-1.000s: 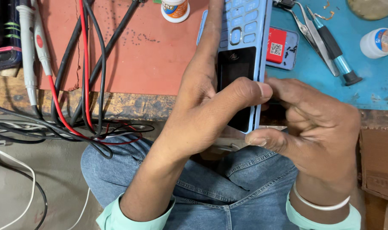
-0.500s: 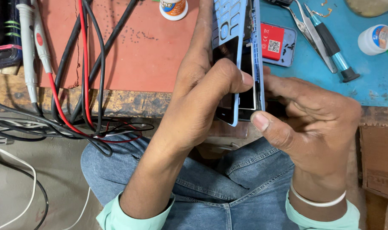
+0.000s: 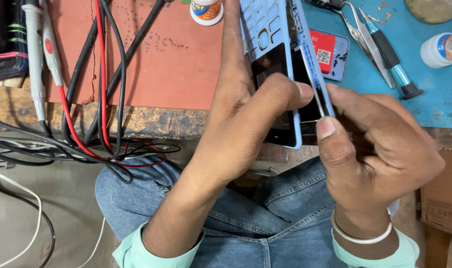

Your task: The person removes the back cover of a light blue feature phone, then uses a screwdriver to pry off the front keypad assembly. They use tweezers to lift the keypad circuit board from the frame, exposing the internal components.

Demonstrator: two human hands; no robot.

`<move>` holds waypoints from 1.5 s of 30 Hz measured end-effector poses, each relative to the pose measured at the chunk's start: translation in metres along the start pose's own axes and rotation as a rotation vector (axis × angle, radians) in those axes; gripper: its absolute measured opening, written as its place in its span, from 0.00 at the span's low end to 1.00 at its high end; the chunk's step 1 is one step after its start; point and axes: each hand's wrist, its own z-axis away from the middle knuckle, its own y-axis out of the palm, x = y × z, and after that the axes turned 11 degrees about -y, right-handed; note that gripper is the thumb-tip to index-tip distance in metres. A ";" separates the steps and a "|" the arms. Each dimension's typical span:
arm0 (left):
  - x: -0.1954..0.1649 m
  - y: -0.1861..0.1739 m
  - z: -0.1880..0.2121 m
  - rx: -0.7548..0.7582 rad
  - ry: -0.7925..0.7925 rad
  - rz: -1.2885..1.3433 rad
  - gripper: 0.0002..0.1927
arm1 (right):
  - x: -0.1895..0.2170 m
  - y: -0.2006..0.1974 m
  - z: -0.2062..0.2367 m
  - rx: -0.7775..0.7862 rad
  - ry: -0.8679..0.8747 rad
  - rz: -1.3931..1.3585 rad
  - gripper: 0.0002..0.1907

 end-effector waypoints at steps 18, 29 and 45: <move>-0.039 -0.047 0.002 -0.024 0.254 -1.216 0.43 | -0.048 -0.021 -0.039 0.116 0.387 -0.639 0.14; -0.040 -0.046 0.005 0.028 0.295 -1.149 0.38 | -0.024 -0.012 -0.038 0.147 0.191 -0.509 0.18; -0.015 -0.058 0.014 -0.064 0.200 -0.390 0.31 | -0.020 -0.008 -0.044 0.391 0.069 -0.219 0.33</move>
